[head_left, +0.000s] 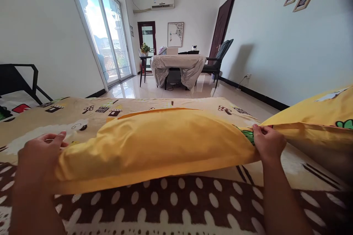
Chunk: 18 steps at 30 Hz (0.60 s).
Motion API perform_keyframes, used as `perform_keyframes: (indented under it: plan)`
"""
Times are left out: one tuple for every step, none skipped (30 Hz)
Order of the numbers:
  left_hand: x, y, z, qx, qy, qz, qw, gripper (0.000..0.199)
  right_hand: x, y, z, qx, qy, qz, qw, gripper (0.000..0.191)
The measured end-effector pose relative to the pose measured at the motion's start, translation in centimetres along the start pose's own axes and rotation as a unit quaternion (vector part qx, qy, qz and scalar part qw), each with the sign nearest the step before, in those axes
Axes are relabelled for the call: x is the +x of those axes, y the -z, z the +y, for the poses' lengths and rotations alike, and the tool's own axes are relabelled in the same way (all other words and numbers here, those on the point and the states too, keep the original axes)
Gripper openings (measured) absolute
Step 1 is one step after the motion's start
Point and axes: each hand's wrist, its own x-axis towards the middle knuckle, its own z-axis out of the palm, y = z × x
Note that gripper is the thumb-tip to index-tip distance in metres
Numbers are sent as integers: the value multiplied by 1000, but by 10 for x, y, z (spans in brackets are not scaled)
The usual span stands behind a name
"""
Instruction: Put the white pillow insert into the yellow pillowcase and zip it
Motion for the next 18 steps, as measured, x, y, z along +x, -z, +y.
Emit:
perform_keyframes:
  plan:
    - [-5, 7, 4, 44, -13, 18, 999, 25, -5, 3, -7, -26, 21, 12, 999, 28]
    - [-14, 11, 11, 73, -34, 32, 996, 27, -11, 6, -16, -41, 57, 22, 997, 26]
    - [-27, 13, 22, 84, -65, 43, 993, 29, -20, 7, -26, -41, 105, 28, 993, 25]
    - [-42, 12, 34, 79, -118, 41, 989, 32, -31, 8, -37, -23, 163, 30, 986, 26]
    - [-60, 8, 47, 57, -160, 24, 985, 37, -45, 8, -49, 4, 223, 28, 974, 28]
    - [-80, 0, 60, 23, -227, 7, 974, 43, -61, 7, -62, 33, 278, 22, 960, 31]
    - [-99, -10, 71, -6, -312, -12, 950, 49, -78, 6, -73, 57, 329, 8, 943, 35]
    - [-118, -23, 81, -25, -395, -36, 918, 53, -96, 4, -84, 71, 375, -10, 924, 38]
    - [-134, -37, 88, -30, -469, -67, 880, 56, -113, 1, -92, 74, 422, -40, 903, 42]
    - [-148, -52, 92, -16, -522, -100, 847, 56, -129, -3, -98, 65, 465, -78, 879, 46]
    - [-158, -66, 94, 5, -558, -135, 819, 56, -143, -9, -102, 47, 501, -120, 856, 49]
    - [-165, -81, 94, 28, -579, -167, 798, 55, -153, -16, -102, 24, 526, -160, 835, 52]
    - [-170, -93, 93, 49, -587, -188, 786, 55, -159, -24, -101, -2, 542, -194, 818, 53]
    - [-171, -104, 92, 66, -588, -203, 780, 54, -162, -33, -98, -27, 548, -219, 807, 53]
    - [-171, -113, 91, 80, -584, -213, 779, 54, -161, -43, -93, -50, 544, -234, 804, 53]
    - [-170, -120, 90, 90, -578, -218, 781, 53, -158, -52, -88, -69, 534, -238, 808, 53]
    - [-167, -125, 89, 98, -572, -224, 783, 53, -153, -60, -82, -86, 519, -235, 817, 54]
    - [-162, -127, 90, 104, -564, -229, 787, 53, -146, -67, -76, -100, 503, -227, 828, 54]
